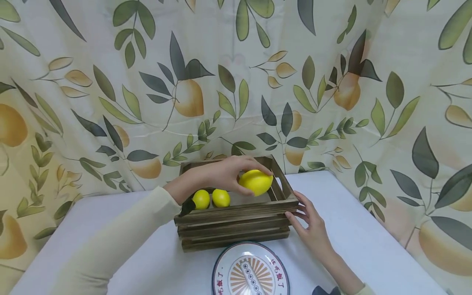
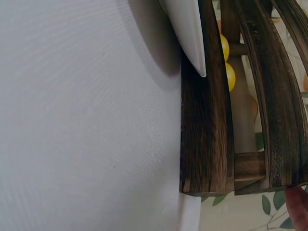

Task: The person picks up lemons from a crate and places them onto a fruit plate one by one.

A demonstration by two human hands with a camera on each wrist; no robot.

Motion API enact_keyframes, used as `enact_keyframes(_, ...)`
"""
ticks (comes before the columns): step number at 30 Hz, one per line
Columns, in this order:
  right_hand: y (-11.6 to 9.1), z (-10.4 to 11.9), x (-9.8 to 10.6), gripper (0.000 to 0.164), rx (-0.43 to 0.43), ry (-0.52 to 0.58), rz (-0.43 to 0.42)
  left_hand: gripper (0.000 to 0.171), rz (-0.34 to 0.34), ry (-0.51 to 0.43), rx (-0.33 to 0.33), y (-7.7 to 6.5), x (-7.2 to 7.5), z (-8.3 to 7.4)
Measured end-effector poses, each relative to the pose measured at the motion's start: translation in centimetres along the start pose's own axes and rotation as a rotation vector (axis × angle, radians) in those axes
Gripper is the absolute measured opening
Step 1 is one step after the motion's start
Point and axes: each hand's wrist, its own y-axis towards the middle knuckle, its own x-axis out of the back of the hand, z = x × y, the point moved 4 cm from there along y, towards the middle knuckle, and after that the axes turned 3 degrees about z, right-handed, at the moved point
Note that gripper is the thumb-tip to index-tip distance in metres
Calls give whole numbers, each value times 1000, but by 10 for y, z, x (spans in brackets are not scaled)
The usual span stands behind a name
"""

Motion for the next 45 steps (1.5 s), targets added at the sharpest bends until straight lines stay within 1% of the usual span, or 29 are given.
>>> enact_keyframes(3,0,-5,1,66,-12,-10,3,56,9,20,-17,-1,-3,-4)
enact_keyframes(6,-3,-19,-1,69,-17,-14,-3,56,22,31,-34,-2,-7,-7)
enact_keyframes(10,-8,-37,-3,74,-26,-24,-1,56,36,-5,-49,-4,-14,-11)
enact_keyframes(12,-9,-42,-3,75,-30,-24,7,56,40,-22,-62,-5,-17,-13)
enact_keyframes(16,-10,-44,-2,74,-35,-15,16,55,49,-43,-90,-6,-25,-18)
enact_keyframes(22,-10,-43,-2,75,-38,-20,22,55,86,-83,-112,-8,-38,-25)
enact_keyframes(25,-11,-43,-3,76,-35,-22,23,56,104,-97,-118,-10,-44,-28)
enact_keyframes(29,-11,-43,-4,77,-26,-9,22,56,120,-110,-147,-12,-52,-29)
enact_keyframes(32,-10,-43,-4,77,-14,-1,19,57,117,-103,-156,-14,-57,-28)
enact_keyframes(35,-9,-42,-5,77,2,-1,14,58,107,-98,-135,-16,-62,-25)
enact_keyframes(37,-9,-41,-4,78,16,-6,10,59,105,-116,-119,-18,-67,-22)
enact_keyframes(41,-8,-41,-5,77,34,1,7,59,130,-189,-103,-20,-80,-16)
enact_keyframes(45,-10,-43,-8,78,26,17,21,58,157,-201,-82,-22,-94,-9)
